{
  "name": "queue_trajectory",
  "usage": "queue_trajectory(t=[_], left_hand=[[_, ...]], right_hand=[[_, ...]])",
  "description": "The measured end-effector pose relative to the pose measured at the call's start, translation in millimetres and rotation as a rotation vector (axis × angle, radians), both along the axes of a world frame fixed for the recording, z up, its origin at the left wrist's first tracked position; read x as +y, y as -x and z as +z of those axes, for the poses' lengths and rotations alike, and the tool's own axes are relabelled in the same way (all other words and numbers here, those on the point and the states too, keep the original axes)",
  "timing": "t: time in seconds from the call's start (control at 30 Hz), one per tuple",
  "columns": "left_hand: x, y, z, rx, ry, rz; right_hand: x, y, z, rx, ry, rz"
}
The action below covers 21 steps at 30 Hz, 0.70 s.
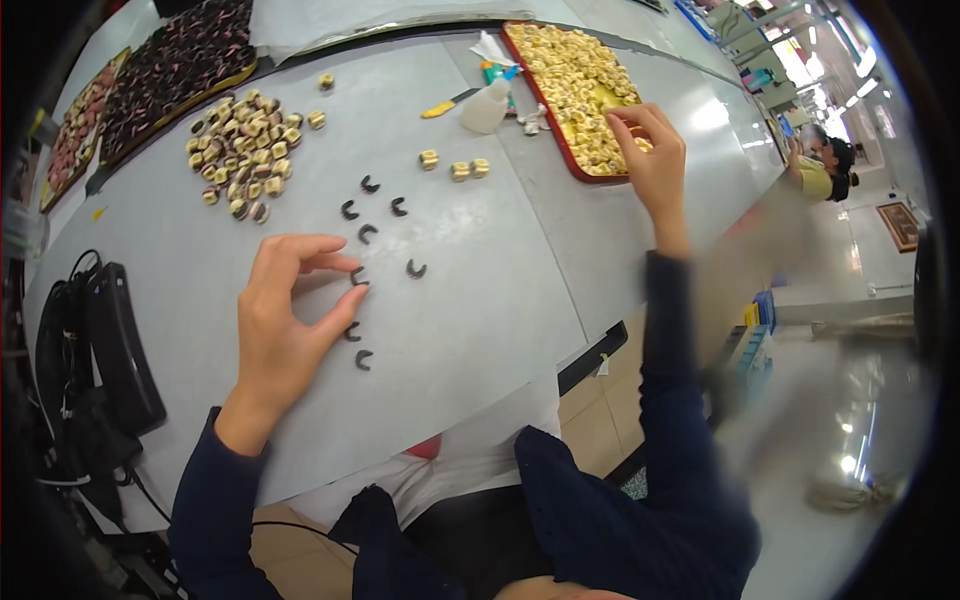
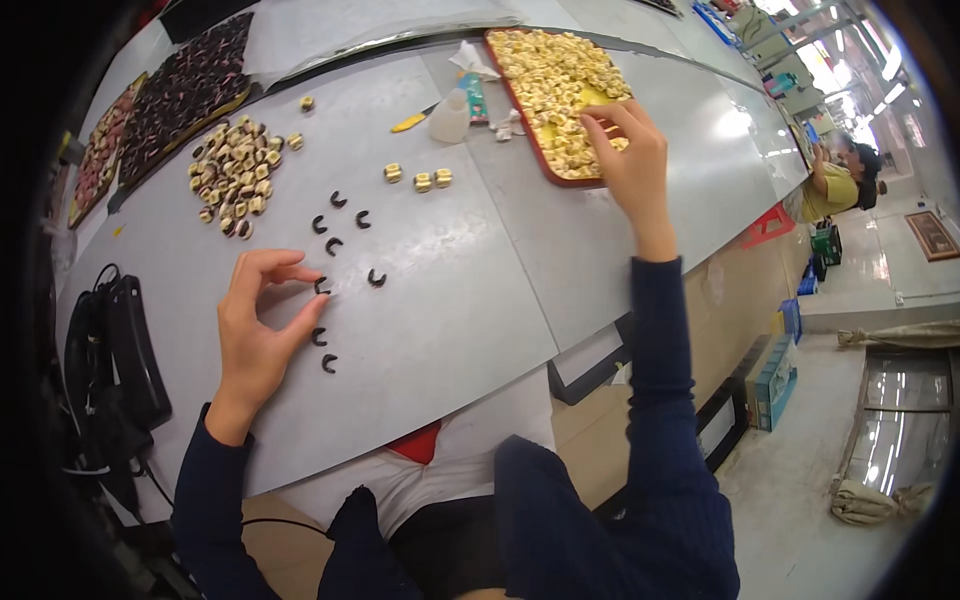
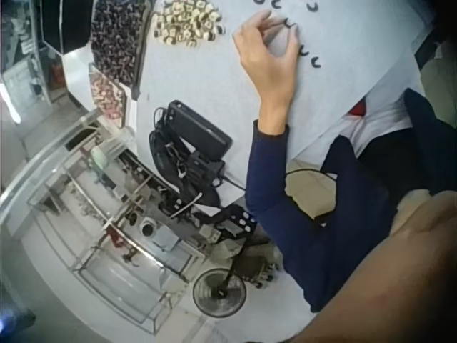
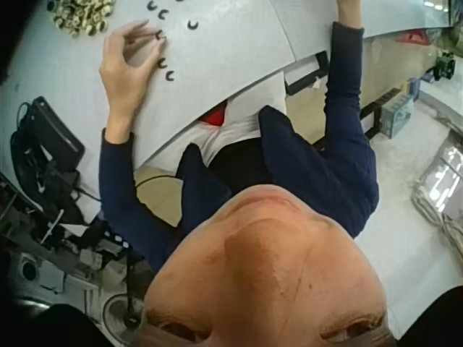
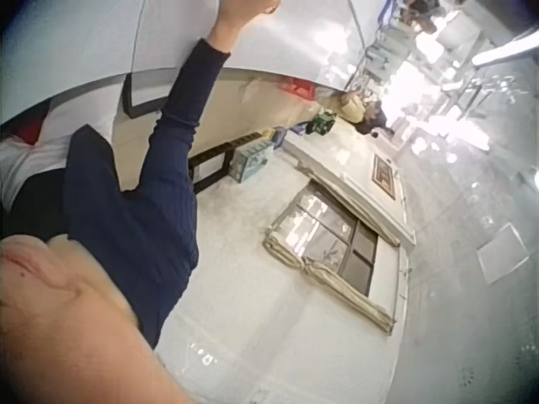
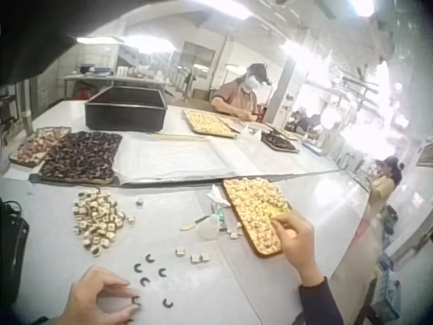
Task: The person applies glue to small curved pieces using a squeeze bottle and attaches the curved pieces to figurine head pieces by hand.
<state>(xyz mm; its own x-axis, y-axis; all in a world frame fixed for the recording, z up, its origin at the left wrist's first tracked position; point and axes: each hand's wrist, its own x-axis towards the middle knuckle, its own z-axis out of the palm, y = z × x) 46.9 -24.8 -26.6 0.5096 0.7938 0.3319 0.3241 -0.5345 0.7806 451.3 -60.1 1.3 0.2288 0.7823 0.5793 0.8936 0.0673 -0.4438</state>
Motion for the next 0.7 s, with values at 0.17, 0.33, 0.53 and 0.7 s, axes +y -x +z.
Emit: queue_trajectory(t=[0.17,0.33,0.53,0.7], left_hand=[[3.6,6.6,-2.0,-0.031,-0.064,0.004],[5.0,6.4,-2.3,-0.070,-0.093,-0.014],[6.2,7.9,-2.7,-0.091,-0.104,-0.020],[5.8,8.3,-3.6,-0.109,-0.096,-0.013]], right_hand=[[22.7,-33.5,-16.3,-0.129,0.258,0.037],[38.7,-31.4,-5.5,-0.157,0.364,0.092],[42.1,-35.3,-8.4,-0.211,0.355,0.087],[39.4,-42.1,-9.6,-0.165,0.425,0.034]])
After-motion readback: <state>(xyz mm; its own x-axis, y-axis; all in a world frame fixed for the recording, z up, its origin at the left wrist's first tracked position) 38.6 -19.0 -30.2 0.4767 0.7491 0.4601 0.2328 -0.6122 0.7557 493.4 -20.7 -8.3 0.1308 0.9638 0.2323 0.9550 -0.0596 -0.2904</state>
